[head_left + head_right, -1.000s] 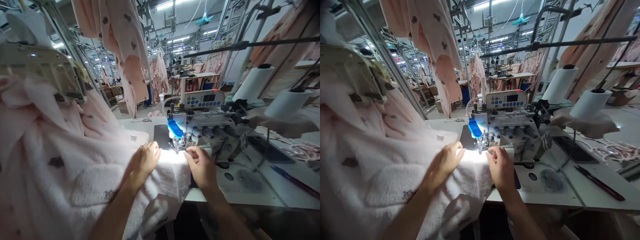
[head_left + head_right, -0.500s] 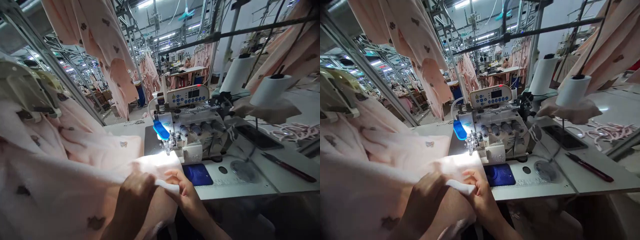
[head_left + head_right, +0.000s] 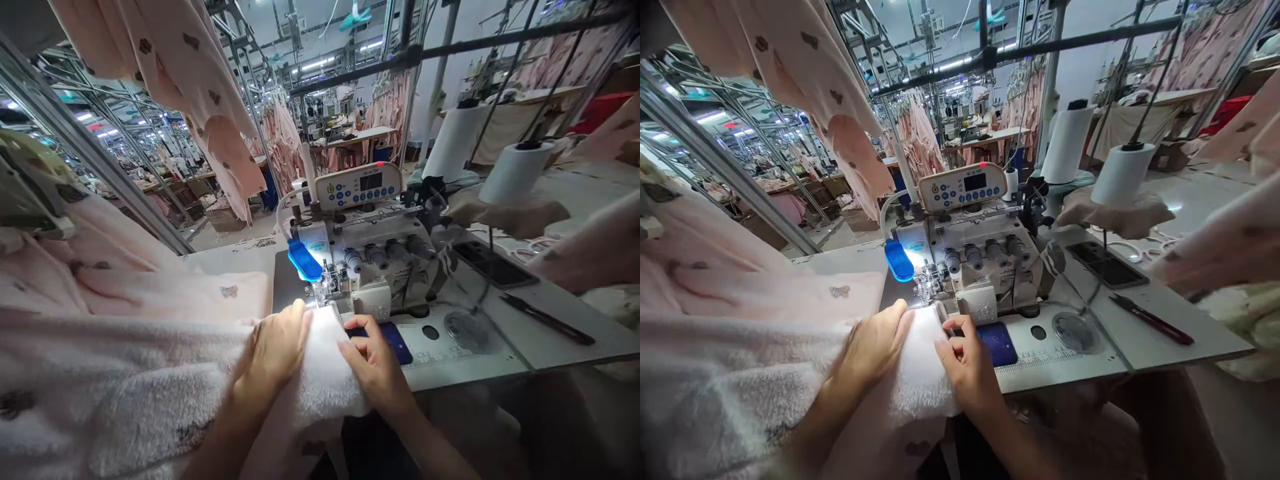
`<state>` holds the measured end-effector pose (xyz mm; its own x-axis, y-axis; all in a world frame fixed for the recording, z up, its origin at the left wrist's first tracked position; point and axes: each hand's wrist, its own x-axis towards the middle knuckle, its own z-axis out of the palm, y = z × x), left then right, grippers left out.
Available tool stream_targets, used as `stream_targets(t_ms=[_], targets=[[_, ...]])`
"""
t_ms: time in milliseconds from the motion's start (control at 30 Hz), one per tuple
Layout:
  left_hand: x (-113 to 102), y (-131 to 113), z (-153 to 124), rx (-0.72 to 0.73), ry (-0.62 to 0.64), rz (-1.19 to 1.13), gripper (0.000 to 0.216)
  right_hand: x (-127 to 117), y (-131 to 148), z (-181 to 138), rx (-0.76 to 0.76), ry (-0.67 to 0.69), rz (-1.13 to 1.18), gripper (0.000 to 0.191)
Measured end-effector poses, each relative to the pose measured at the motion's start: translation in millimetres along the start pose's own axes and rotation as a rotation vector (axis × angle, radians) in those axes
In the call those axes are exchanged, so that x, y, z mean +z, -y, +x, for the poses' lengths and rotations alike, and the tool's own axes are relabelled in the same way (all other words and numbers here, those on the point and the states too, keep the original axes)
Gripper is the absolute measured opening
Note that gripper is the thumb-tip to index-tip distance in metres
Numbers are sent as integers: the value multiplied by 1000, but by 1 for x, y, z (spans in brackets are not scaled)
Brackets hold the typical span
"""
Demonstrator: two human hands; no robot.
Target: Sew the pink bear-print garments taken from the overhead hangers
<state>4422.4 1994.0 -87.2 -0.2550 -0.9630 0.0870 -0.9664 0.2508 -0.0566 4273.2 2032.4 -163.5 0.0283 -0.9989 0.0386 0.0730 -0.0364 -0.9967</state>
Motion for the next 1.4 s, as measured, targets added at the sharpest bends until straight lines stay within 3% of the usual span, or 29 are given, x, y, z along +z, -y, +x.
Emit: stream_targets(t_ms=[167,300,433,533,600,767,867,933,1067,1200,1400], targets=[[1,-3,-4,23,21,95,29,-6,6,-4,-71,58,-150,26],[4,0,16,49,-64,63,26,-6,11,15,-59,45,-145,38],[4,12,29,82,-102,4,25,0,14,23,-51,2,-117,36],[14,12,3,249,-243,-82,27,1,9,5,-81,-1,-111,38],[28,6,-24,453,-454,-218,38,-1,3,-10,-90,40,-96,43],[59,-15,-68,430,-611,-431,24,-7,-13,-14,-240,-179,-194,33],[60,-20,-75,397,-567,-505,28,-8,-17,-10,-120,51,-132,15],[58,-20,-80,386,-530,-498,39,-7,-16,-18,-4,150,-85,19],[56,-22,-89,408,-543,-433,50,-7,-5,-45,43,100,-91,33],[52,-27,-94,425,-584,-499,39,-9,14,-59,30,83,-120,32],[45,-28,-96,479,-739,-363,34,-15,25,-69,148,279,52,20]])
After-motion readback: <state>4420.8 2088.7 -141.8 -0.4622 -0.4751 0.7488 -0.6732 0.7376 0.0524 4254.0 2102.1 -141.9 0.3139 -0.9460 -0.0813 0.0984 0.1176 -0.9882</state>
